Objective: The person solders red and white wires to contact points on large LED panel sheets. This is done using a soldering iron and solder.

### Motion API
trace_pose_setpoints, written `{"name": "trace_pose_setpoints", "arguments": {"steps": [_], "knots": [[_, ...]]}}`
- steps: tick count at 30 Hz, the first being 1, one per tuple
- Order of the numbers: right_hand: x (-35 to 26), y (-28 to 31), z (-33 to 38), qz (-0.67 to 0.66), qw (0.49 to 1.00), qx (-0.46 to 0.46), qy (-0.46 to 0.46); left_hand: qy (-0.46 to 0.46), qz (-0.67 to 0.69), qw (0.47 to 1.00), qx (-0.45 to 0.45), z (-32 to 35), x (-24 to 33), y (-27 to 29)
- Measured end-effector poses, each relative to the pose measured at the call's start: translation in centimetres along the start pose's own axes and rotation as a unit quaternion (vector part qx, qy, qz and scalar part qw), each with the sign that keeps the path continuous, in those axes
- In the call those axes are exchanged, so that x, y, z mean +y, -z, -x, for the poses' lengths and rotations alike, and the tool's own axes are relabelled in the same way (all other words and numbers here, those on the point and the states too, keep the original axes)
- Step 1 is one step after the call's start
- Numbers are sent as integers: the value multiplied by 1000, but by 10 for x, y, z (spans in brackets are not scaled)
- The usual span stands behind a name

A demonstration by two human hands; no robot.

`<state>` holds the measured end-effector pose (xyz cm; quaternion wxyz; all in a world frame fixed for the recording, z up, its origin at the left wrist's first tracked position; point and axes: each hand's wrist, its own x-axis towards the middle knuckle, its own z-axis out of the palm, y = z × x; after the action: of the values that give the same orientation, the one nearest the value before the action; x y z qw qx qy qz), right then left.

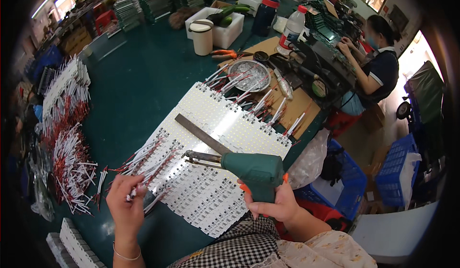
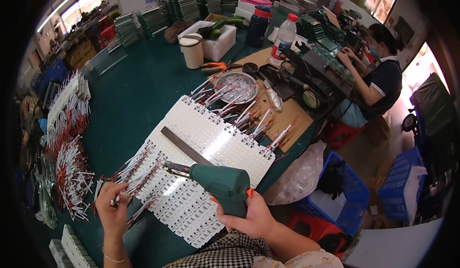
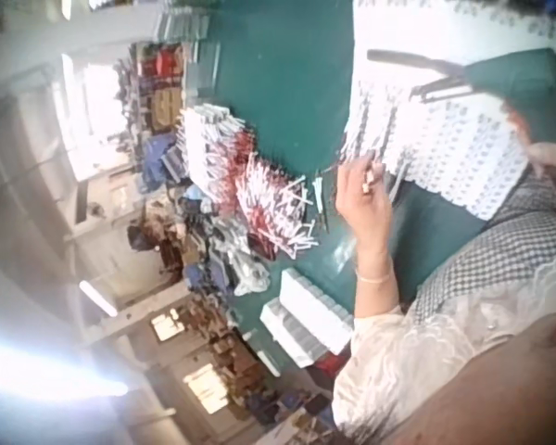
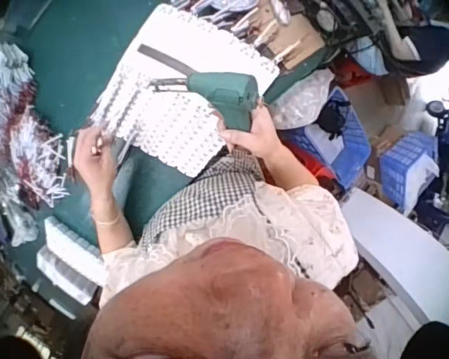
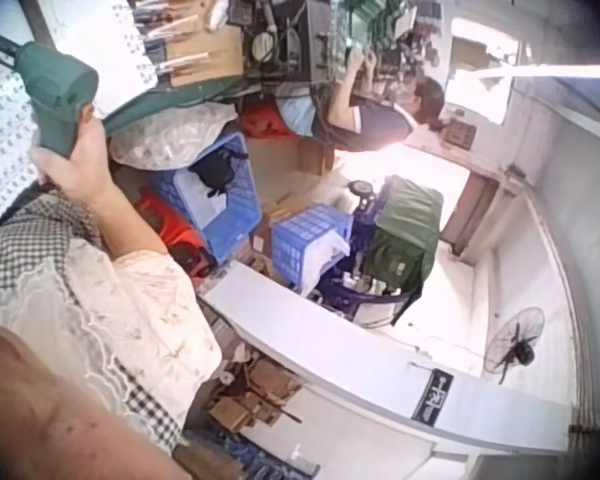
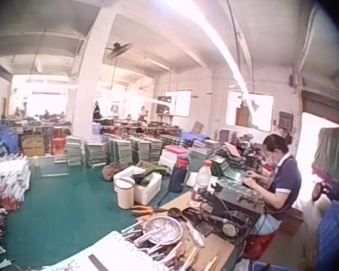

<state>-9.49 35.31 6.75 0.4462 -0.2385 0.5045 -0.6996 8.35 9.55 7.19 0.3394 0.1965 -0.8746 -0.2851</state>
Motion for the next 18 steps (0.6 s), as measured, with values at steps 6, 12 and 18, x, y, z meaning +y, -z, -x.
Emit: {"name": "trace_pose_setpoints", "arguments": {"steps": [6, 12, 18], "knots": [[6, -1, 0, 26, 1000, -2, -2, -17, -46, 997, -66, 18, 9, -6], [14, -3, 3, 19, 998, 64, -4, -85, -88, 986, -110, 26, -7, -18], [16, -10, 10, 33, 990, 133, 24, -89, -69, 991, -67, 37, -26, -32]]}}
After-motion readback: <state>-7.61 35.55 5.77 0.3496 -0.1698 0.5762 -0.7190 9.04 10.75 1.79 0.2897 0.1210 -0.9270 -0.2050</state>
